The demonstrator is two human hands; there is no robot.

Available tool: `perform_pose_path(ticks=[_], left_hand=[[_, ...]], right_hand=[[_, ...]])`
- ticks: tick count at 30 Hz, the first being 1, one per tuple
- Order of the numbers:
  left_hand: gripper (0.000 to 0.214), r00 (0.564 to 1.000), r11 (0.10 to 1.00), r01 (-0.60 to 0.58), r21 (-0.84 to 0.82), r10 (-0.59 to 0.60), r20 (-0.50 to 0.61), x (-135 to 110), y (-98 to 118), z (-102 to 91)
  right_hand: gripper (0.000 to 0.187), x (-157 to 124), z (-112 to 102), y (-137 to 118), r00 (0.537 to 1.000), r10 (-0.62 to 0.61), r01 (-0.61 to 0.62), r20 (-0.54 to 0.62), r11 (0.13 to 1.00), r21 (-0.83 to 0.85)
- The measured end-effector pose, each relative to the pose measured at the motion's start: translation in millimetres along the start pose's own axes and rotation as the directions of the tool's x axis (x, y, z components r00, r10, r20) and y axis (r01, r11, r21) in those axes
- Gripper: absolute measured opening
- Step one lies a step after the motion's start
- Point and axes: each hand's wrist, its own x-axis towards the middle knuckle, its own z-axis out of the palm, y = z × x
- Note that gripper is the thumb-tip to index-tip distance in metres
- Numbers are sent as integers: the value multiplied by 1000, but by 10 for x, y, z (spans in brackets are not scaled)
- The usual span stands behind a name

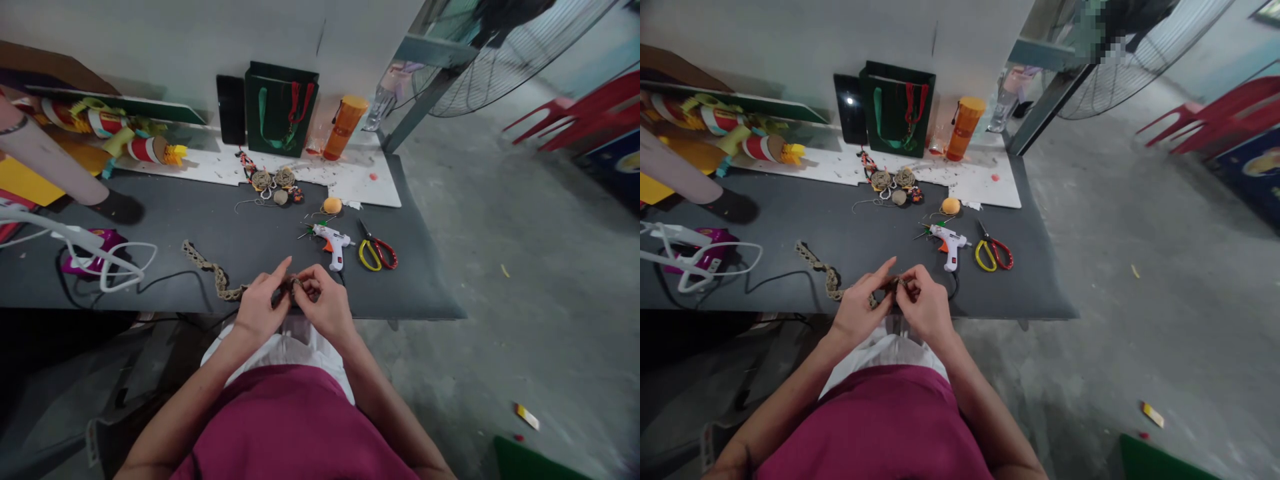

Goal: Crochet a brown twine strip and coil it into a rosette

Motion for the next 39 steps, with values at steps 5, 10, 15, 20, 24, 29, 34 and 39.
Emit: perform_pose_path(ticks=[5,10,15,20,24,29,34,39], left_hand=[[53,998,986,21,-165,-31,-63,2,15,40],[51,991,965,79,-250,-102,-80,27,0,50],[52,991,959,130,-254,-134,2,67,-8,16],[51,977,901,214,-378,-196,85,82,-15,-24],[47,987,955,157,-250,-162,-1,74,-36,-6],[32,986,1000,-23,10,24,-165,40,-39,75],[25,985,998,-54,36,59,-164,18,9,85],[27,986,998,-25,54,34,-164,13,-20,82]], right_hand=[[7,-6,12,20,997,28,-26,-75,999,23],[9,-4,16,27,999,3,-4,-39,1000,-19],[5,3,15,42,998,-9,8,-61,1000,-28],[13,42,19,83,988,154,-148,5,942,300],[17,84,26,85,977,198,-213,78,897,388],[17,86,53,80,981,187,-192,52,901,388],[12,42,84,115,991,128,-113,-35,951,287],[9,0,114,110,997,1,3,-80,999,53]])
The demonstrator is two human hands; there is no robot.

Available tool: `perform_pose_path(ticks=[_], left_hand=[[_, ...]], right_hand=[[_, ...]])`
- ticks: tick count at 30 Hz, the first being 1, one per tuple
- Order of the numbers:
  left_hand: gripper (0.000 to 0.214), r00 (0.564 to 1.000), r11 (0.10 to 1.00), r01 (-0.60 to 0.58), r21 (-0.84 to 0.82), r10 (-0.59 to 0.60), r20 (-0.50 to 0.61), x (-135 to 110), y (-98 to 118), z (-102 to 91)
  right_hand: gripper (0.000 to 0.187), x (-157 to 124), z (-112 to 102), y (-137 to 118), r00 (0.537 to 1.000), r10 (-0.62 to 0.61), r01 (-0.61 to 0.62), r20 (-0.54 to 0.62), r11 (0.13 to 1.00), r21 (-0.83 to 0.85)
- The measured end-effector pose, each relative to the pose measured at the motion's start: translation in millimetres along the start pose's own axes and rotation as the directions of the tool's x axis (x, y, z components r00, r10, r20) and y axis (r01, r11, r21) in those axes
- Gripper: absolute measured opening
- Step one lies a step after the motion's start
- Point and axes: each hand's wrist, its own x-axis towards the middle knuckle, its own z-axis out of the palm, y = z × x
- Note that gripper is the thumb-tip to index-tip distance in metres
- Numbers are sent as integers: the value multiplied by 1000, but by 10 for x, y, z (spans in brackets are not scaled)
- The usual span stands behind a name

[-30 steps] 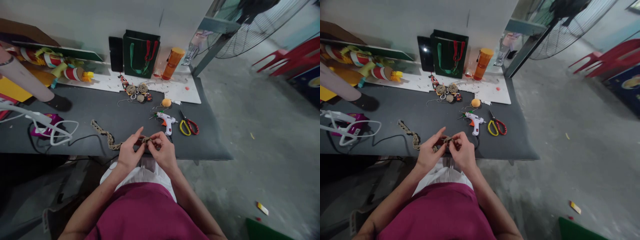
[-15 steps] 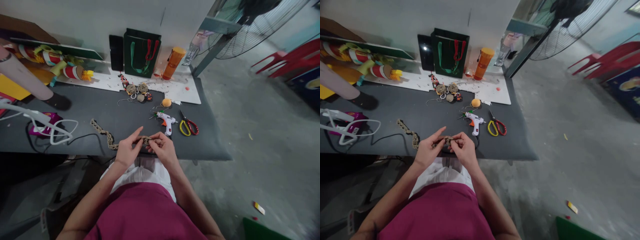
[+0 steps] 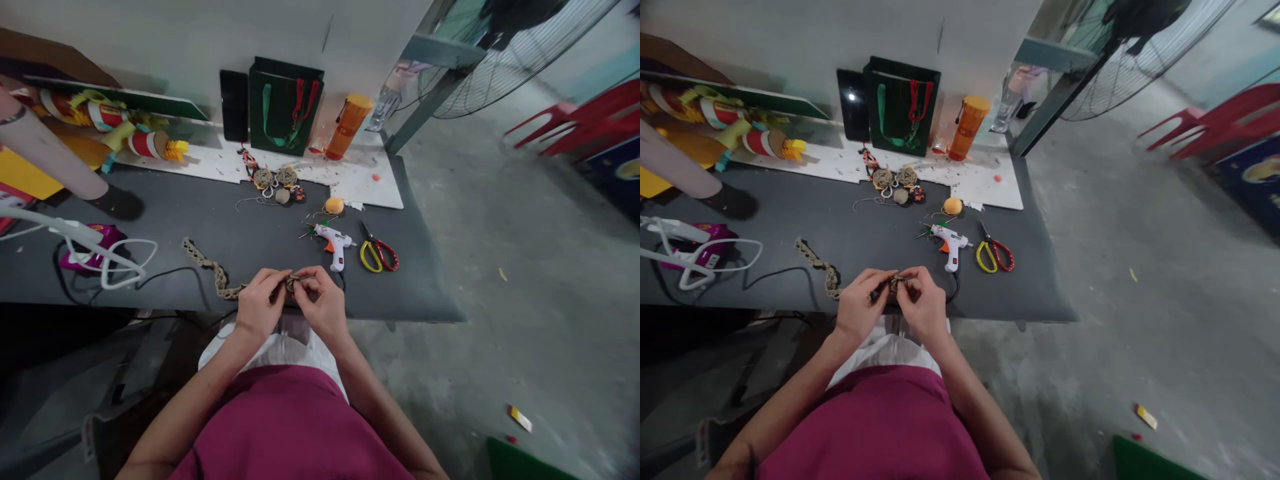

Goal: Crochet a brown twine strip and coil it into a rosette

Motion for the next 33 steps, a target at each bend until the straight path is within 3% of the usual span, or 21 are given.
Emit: perform_pose_path(ticks=[7,12,23,28,33], left_hand=[[32,999,999,-34,-37,34,12,-56,-2,46],[33,1000,998,-16,-66,14,-24,-68,-7,74],[35,991,990,109,-92,-101,85,29,-17,-26],[33,987,972,152,-181,-139,82,57,-20,-42],[31,976,950,204,-237,-180,118,98,-20,-90]], right_hand=[[5,-26,6,-12,998,-13,6,-56,993,-121],[10,-29,5,-41,999,31,-33,-28,998,-53],[16,-7,-28,69,995,26,-35,91,994,103],[13,-8,-60,107,991,-81,75,106,995,62],[19,-27,-95,89,956,-269,290,120,931,-224]])
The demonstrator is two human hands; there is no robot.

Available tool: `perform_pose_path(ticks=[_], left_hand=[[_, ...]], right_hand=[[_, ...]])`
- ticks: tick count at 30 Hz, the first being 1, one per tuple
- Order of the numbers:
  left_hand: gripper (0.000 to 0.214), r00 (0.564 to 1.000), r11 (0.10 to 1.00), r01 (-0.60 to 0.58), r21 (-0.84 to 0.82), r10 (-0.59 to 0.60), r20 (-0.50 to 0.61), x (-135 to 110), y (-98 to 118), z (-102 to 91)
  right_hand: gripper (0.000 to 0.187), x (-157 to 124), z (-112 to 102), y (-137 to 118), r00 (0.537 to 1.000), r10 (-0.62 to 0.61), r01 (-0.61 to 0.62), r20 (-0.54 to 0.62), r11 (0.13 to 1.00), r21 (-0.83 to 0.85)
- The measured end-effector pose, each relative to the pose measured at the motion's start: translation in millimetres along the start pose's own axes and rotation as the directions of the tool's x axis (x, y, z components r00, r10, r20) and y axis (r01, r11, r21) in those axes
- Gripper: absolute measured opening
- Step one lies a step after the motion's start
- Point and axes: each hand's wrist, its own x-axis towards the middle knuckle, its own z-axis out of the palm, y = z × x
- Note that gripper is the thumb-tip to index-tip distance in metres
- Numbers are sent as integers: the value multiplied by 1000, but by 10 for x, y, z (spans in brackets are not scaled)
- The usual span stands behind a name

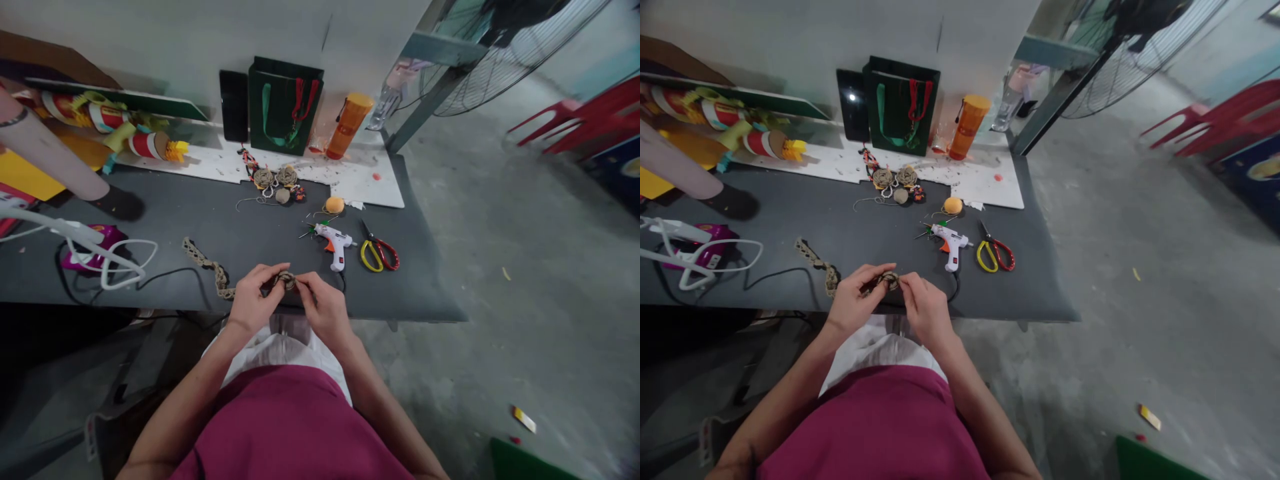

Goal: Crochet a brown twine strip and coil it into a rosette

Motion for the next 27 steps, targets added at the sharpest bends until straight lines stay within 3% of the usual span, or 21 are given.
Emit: perform_pose_path(ticks=[4,13,21,27], left_hand=[[31,999,996,-49,75,49,-8,0,-15,-6],[35,962,922,-269,278,269,37,-68,-50,85],[34,979,972,-202,118,198,45,-31,-49,31],[35,981,985,-170,41,166,102,-32,-45,27]], right_hand=[[23,-15,11,-26,999,-27,29,22,994,-108],[11,42,21,-58,995,86,-86,-52,996,6],[13,76,5,-35,986,153,-139,-61,972,188],[19,68,10,-58,991,113,-112,-65,993,28]])
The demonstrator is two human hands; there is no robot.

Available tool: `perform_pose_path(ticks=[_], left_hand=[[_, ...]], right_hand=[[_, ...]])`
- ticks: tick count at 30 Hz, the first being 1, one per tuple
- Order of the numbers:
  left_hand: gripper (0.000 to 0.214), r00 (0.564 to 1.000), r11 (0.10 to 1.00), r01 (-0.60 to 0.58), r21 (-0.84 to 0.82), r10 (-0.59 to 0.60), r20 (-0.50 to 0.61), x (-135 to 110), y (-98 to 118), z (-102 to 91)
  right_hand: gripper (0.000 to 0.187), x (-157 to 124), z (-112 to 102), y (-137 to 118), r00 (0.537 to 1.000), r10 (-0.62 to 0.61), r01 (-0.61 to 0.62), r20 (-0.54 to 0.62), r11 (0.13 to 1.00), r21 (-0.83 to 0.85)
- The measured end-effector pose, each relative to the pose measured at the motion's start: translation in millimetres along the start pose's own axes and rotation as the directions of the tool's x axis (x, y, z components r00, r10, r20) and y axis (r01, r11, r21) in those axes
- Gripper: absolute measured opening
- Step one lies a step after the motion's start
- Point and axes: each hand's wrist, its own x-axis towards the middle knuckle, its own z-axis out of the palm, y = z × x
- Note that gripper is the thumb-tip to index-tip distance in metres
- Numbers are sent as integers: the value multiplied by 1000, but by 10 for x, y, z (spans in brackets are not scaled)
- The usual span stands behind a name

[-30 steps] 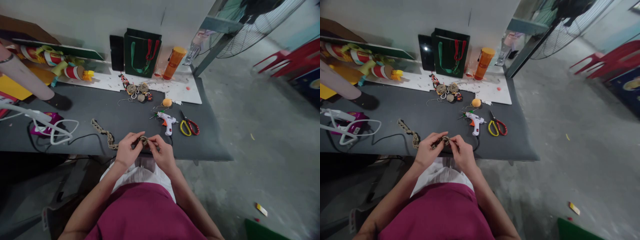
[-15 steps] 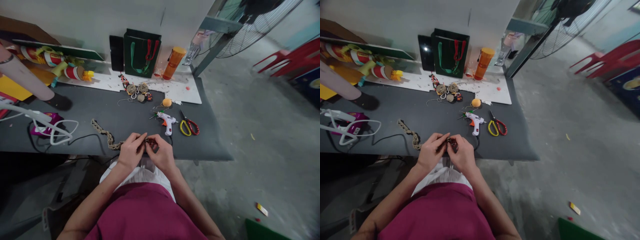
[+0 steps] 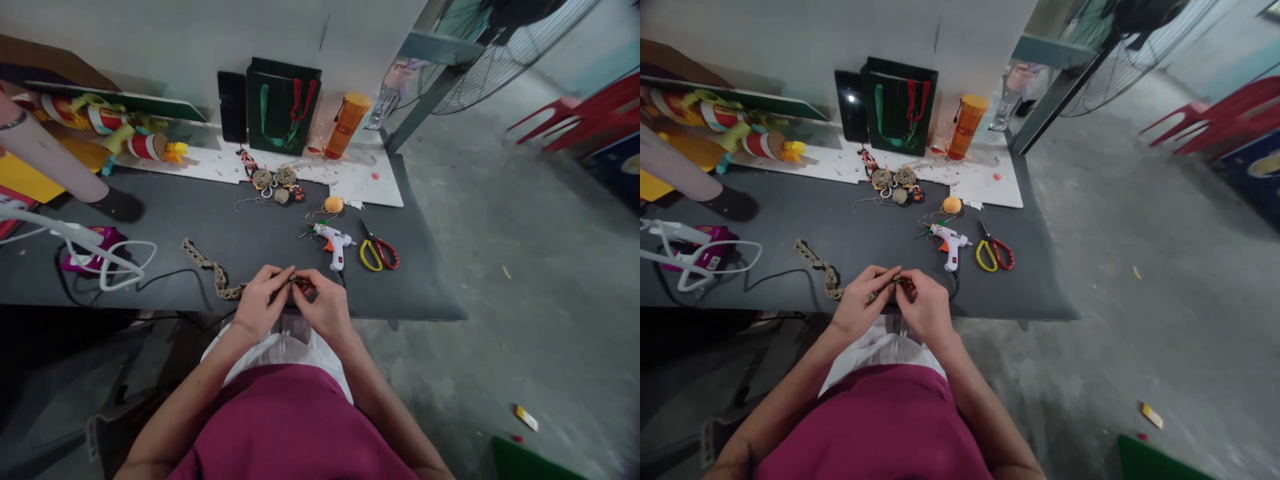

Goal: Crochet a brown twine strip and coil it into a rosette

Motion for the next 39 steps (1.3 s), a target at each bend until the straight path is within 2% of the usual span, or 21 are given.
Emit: perform_pose_path(ticks=[2,6,12,14,17,20,22,26,28,33,36,39], left_hand=[[35,999,999,25,-45,-24,25,8,10,-13],[34,989,980,140,-143,-132,60,17,22,-55],[33,963,903,268,-335,-251,93,-14,57,-75],[35,929,829,363,-425,-359,91,-14,72,-69],[41,852,679,479,-557,-513,108,0,85,-43],[49,801,550,535,-642,-571,179,7,99,1],[49,798,516,532,-671,-570,195,0,115,37],[44,849,585,442,-680,-517,107,-27,138,103],[42,855,591,423,-687,-510,88,-33,138,124],[36,832,541,434,-721,-548,90,-25,127,123],[35,816,497,436,-750,-570,97,-10,135,106],[38,789,404,458,-792,-595,152,4,151,108]], right_hand=[[18,4,1,3,1000,14,-14,-16,1000,-14],[16,30,-15,1,997,77,-76,-12,991,106],[15,60,-22,15,986,163,-153,-23,961,231],[15,62,-17,26,985,170,-158,-27,957,242],[16,59,-15,30,989,146,-135,-19,949,286],[15,51,-16,19,994,109,-94,-23,929,358],[14,41,-13,15,994,101,-77,-41,919,387],[16,19,5,29,995,72,-37,-73,918,394],[17,12,11,38,995,60,-26,-77,924,381],[12,15,16,49,989,135,-95,-68,905,414],[10,23,51,60,973,229,-183,-14,810,556],[10,24,107,52,954,298,-243,19,737,631]])
